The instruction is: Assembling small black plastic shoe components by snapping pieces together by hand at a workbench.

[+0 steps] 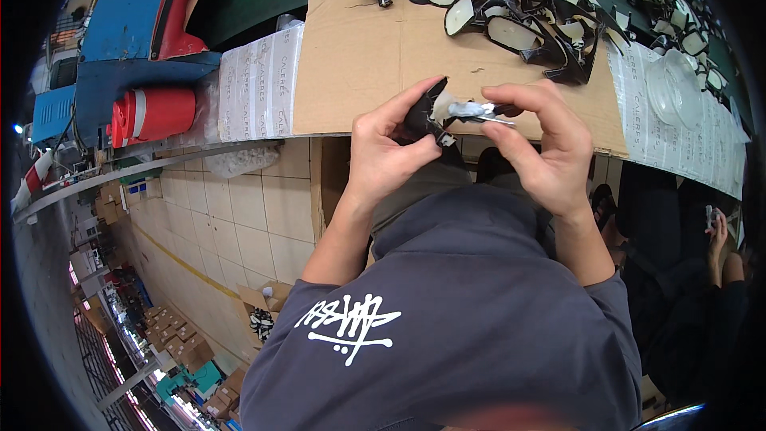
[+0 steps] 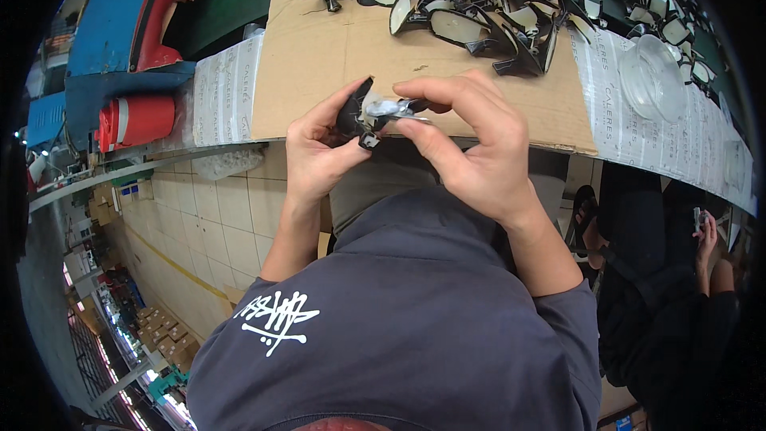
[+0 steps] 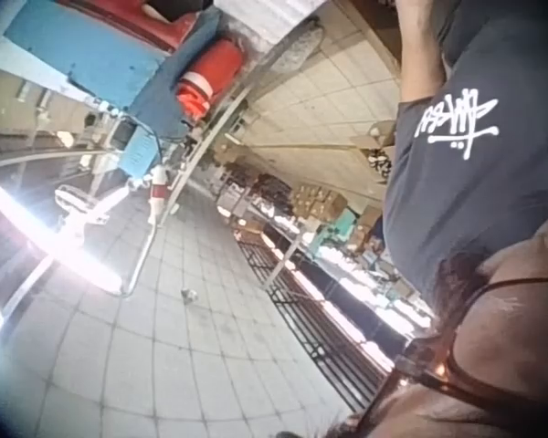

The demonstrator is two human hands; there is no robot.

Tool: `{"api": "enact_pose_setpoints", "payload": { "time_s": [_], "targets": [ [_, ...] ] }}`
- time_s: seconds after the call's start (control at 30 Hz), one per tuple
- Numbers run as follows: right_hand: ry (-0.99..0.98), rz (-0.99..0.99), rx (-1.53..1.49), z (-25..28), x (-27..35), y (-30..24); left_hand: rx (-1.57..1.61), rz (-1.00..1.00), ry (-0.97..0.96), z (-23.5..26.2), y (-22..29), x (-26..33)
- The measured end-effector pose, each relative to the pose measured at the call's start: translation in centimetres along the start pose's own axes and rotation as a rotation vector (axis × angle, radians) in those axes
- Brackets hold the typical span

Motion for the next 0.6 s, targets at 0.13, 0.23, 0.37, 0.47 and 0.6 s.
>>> {"api": "enact_pose_setpoints", "payload": {
  "time_s": [0.13,0.23,0.37,0.47,0.6],
  "targets": [
    [-0.084,0.02,0.016,-1.4,0.3,0.5,-0.029,0.001,0.02,-0.5,0.2,0.2],
    [-0.047,0.076,0.103,-1.4,0.0,0.7,-0.107,-0.033,0.018,-0.6,-0.3,0.3],
    [0.031,0.077,0.153,-0.8,-0.4,1.1,-0.144,-0.012,0.005,-0.5,-0.7,0.5],
    [0.067,0.074,0.156,-0.4,-0.5,1.8,-0.152,0.013,-0.013,-0.2,-1.1,0.8],
    [0.095,0.041,0.141,0.4,-0.8,2.4,-0.193,0.0,-0.084,-0.3,-1.1,0.9]
  ]
}}
Point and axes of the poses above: each hand's wrist, its own x-axis away from the middle knuckle, its own z-axis out of the back of the hand, y = z × x, the point moved 5 cm from there along -x, towards the middle knuckle, and after that the axes turned 5 degrees about -x, right-handed, at the moved point
